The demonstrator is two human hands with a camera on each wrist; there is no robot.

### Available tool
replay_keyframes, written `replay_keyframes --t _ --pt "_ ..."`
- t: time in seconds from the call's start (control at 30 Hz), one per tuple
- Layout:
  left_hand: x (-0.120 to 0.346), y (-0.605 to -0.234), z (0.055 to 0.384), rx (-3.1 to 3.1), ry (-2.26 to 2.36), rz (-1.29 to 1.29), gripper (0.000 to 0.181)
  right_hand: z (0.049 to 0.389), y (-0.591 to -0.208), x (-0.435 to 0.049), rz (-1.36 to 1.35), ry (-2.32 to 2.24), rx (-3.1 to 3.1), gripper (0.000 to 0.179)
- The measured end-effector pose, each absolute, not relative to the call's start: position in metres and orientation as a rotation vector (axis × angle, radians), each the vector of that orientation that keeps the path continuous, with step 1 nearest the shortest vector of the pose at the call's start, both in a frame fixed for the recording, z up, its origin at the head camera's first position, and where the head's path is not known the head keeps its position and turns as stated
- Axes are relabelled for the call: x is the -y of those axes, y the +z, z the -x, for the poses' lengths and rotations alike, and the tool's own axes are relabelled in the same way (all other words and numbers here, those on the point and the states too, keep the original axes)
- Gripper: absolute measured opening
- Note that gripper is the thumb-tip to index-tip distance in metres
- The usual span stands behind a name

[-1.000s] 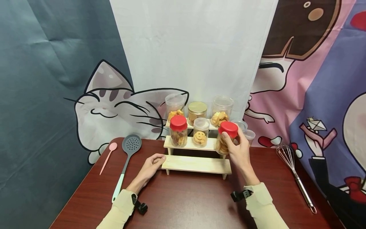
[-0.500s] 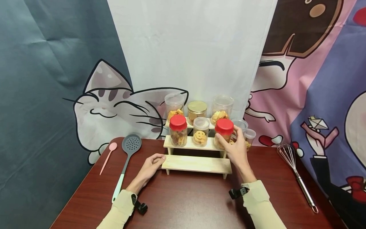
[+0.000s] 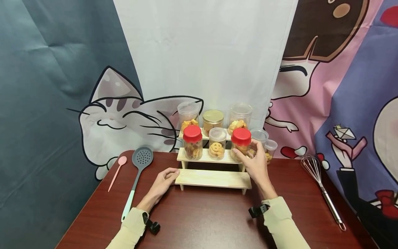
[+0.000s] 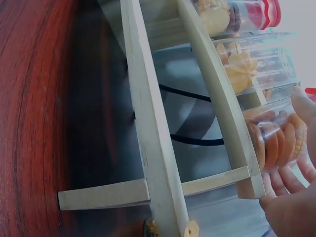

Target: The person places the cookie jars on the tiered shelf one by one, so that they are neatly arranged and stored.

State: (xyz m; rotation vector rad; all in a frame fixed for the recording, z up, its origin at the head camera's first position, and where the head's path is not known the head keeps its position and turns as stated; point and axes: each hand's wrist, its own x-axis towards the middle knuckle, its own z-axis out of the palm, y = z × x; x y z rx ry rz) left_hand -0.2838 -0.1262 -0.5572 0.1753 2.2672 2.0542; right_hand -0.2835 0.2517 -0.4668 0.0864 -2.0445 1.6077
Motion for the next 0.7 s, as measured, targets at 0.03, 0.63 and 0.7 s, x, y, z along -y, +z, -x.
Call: replay_keyframes --t 0.03,0.63,0.7 --pt "0.1262 -0.5577 0.2837 -2.266 2.054 -0.175 0.035 0.2840 -0.4674 -0.2516 -0.088 1.609 2.046 0.069" --pt "0.1251 -0.5566 0.2835 -2.252 2.076 -0.176 0.034 0.2864 -0.4743 -0.2535 -0.081 1.560 2.114 0.069" --pt "0.1253 -0.5565 0.2831 -2.256 2.075 -0.171 0.034 0.2869 -0.4744 -0.2528 -0.079 1.555 2.116 0.069"
